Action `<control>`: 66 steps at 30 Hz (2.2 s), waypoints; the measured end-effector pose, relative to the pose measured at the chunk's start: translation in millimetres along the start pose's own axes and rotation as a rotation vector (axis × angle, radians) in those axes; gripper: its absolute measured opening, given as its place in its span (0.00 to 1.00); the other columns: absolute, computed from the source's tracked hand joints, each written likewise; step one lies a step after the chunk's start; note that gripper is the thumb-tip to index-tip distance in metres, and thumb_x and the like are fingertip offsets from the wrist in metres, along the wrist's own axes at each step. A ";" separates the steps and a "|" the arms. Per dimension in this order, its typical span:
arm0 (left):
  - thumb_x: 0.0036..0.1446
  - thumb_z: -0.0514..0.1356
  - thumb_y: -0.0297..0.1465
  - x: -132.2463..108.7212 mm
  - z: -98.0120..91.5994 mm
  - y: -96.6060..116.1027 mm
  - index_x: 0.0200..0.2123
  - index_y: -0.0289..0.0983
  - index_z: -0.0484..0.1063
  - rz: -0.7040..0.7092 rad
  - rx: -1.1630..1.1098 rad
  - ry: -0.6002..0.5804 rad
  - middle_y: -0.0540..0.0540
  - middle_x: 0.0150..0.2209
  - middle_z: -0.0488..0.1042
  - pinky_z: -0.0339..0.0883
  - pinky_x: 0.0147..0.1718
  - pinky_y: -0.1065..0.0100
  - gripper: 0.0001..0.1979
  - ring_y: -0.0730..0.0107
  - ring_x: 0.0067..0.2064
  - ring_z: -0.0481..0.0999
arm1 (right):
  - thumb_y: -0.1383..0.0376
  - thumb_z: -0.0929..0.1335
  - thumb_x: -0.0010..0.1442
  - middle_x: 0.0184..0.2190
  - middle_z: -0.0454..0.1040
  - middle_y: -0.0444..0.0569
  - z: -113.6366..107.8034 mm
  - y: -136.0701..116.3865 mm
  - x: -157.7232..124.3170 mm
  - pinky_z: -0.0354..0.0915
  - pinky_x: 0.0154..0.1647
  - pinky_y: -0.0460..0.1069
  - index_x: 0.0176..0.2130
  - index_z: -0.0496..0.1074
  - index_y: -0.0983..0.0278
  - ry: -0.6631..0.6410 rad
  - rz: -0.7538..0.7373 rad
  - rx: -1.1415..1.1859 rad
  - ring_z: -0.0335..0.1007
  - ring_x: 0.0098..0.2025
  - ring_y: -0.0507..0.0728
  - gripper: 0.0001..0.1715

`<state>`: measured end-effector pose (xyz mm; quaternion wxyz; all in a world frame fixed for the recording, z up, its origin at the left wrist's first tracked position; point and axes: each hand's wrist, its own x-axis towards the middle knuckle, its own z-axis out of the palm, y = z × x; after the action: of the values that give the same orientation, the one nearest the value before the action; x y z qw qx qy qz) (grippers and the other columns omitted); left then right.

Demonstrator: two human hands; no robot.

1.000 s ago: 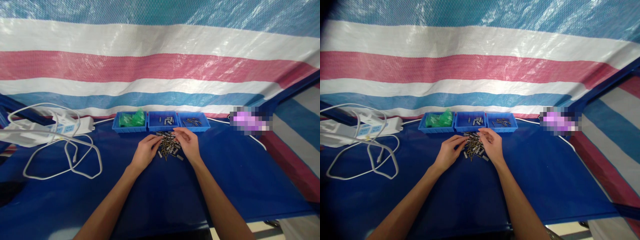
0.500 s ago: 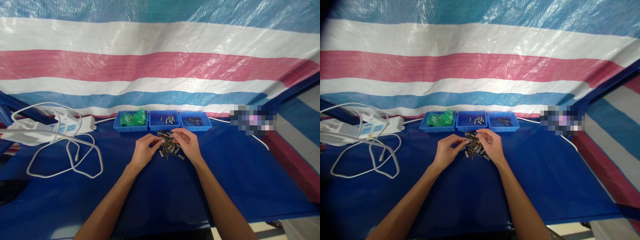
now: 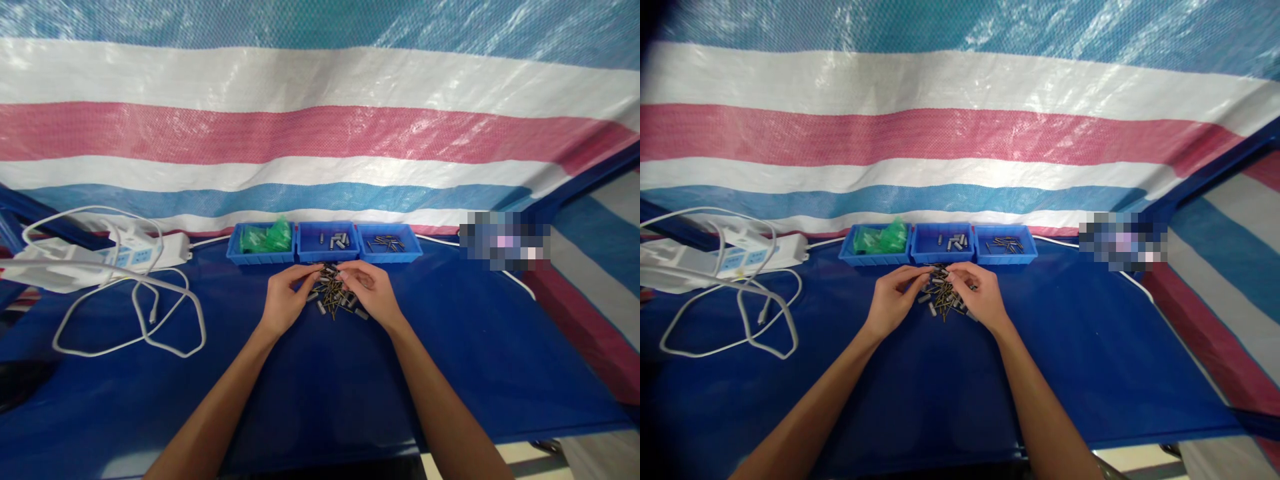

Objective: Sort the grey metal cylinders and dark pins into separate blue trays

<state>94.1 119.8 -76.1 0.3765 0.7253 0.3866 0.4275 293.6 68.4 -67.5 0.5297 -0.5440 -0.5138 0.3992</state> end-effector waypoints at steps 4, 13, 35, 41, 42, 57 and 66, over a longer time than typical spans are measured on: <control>0.64 0.66 0.37 -0.9 3.1 -7.3 0.51 0.38 0.82 -0.106 -0.172 0.021 0.42 0.49 0.84 0.77 0.55 0.58 0.15 0.59 0.49 0.84 | 0.55 0.73 0.62 0.35 0.83 0.49 0.6 1.0 0.5 0.74 0.35 0.51 0.43 0.81 0.61 0.004 -0.008 0.009 0.78 0.31 0.56 0.14; 0.65 0.65 0.40 -0.8 3.1 -3.5 0.43 0.37 0.83 -0.076 -0.086 0.016 0.44 0.38 0.86 0.81 0.45 0.64 0.13 0.61 0.39 0.86 | 0.55 0.73 0.63 0.35 0.83 0.49 -0.9 3.7 1.9 0.73 0.35 0.51 0.44 0.81 0.61 0.011 -0.007 0.003 0.78 0.32 0.56 0.15; 0.60 0.67 0.27 65.7 -13.8 36.3 0.35 0.39 0.80 0.135 0.189 -0.483 0.50 0.29 0.81 0.73 0.32 0.69 0.01 0.67 0.30 0.81 | 0.53 0.80 0.51 0.30 0.83 0.48 -20.0 2.9 21.3 0.73 0.30 0.50 0.36 0.84 0.61 0.066 0.056 0.134 0.76 0.28 0.55 0.16; 0.53 0.68 0.21 61.9 -16.7 26.8 0.32 0.40 0.83 0.199 0.490 -0.634 0.46 0.29 0.82 0.71 0.32 0.65 0.08 0.60 0.31 0.81 | 0.55 0.80 0.52 0.32 0.83 0.49 -40.2 17.8 17.9 0.74 0.31 0.51 0.38 0.84 0.62 0.426 -0.037 0.006 0.77 0.29 0.56 0.17; 0.52 0.69 0.21 59.9 -16.1 26.1 0.33 0.40 0.83 0.205 0.521 -0.644 0.45 0.31 0.82 0.71 0.33 0.64 0.08 0.58 0.33 0.81 | 0.55 0.80 0.52 0.33 0.84 0.50 -44.2 19.4 19.1 0.73 0.30 0.51 0.40 0.84 0.62 0.489 -0.062 -0.010 0.77 0.29 0.56 0.18; 0.59 0.61 0.21 50.6 -3.5 44.4 0.38 0.37 0.78 0.144 0.836 -0.757 0.38 0.40 0.81 0.71 0.37 0.63 0.08 0.53 0.43 0.83 | 0.60 0.77 0.56 0.33 0.83 0.48 -43.5 17.7 19.4 0.69 0.26 0.48 0.39 0.83 0.61 0.499 -0.123 -0.037 0.74 0.26 0.53 0.11; 0.57 0.59 0.19 50.4 -2.5 50.1 0.44 0.38 0.76 0.108 0.836 -0.739 0.38 0.40 0.80 0.70 0.37 0.62 0.14 0.53 0.41 0.82 | 0.59 0.76 0.59 0.32 0.82 0.47 -35.8 9.7 17.4 0.70 0.28 0.48 0.41 0.82 0.60 0.383 -0.133 -0.063 0.75 0.27 0.53 0.10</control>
<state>120.6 143.9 -14.7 0.1452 0.9331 0.3278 -0.0262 332.6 80.5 -70.9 0.6259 -0.5911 -0.4506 0.2363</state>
